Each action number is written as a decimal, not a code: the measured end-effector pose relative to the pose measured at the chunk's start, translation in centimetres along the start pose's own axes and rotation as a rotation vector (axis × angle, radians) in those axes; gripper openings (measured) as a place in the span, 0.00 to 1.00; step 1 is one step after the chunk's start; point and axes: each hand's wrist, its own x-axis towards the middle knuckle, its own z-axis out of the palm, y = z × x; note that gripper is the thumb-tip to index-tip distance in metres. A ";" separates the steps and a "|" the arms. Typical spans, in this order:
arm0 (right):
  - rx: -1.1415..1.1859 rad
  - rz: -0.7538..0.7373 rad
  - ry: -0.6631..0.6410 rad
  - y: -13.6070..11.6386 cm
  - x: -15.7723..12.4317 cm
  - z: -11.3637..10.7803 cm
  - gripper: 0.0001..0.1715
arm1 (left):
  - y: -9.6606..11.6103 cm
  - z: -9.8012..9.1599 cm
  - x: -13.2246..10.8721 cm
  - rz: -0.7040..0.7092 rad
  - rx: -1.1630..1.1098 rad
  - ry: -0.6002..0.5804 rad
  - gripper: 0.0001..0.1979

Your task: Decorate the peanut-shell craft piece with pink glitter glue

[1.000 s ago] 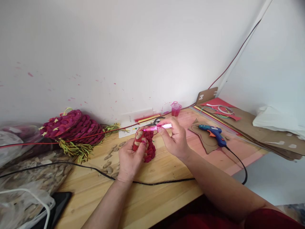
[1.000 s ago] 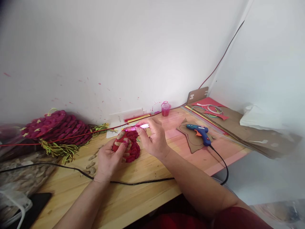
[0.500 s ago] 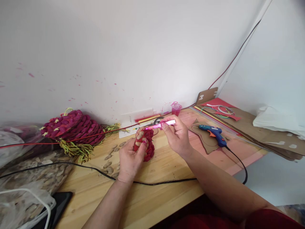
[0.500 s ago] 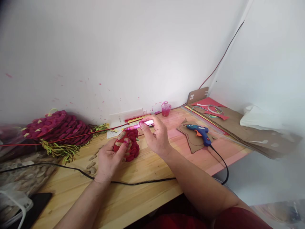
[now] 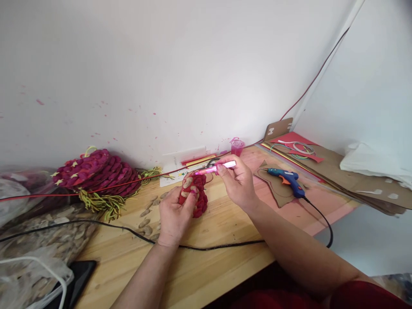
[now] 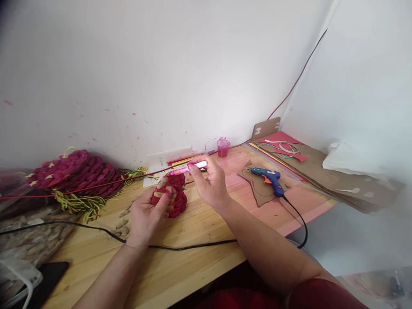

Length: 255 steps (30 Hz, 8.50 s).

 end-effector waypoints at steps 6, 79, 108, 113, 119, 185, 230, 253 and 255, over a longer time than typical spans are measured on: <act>0.004 0.018 0.033 0.2 0.1 -0.1 0.08 | -0.2 0.0 0.0 0.003 -0.009 -0.010 0.13; -0.265 -0.382 -0.119 -3.1 -0.4 -0.4 0.05 | 0.3 -0.4 -0.1 0.252 0.177 0.045 0.10; -0.238 -0.368 -0.117 -3.0 -0.4 -0.5 0.05 | 0.6 -0.6 -0.1 0.282 0.170 0.045 0.08; -0.225 -0.356 -0.079 -2.7 -0.4 -0.6 0.05 | 0.4 -0.6 -0.2 0.299 0.161 0.045 0.08; -0.209 -0.350 -0.093 -2.6 -0.3 -0.6 0.04 | 0.2 -0.4 0.0 0.314 0.148 0.049 0.07; -0.094 -0.102 0.058 -1.7 -0.1 -0.6 0.07 | -1.3 -0.2 0.2 0.230 0.029 0.093 0.14; -0.172 -0.140 0.010 -1.1 0.0 -0.3 0.06 | -1.5 1.0 0.3 -0.495 -0.836 -0.044 0.25; -0.216 -0.132 -0.020 -0.8 0.0 0.0 0.05 | -0.4 1.1 0.4 -0.592 -0.944 -0.017 0.24; -0.215 -0.117 -0.019 -0.7 0.0 -0.1 0.06 | -0.4 1.1 0.4 -0.601 -0.946 -0.024 0.24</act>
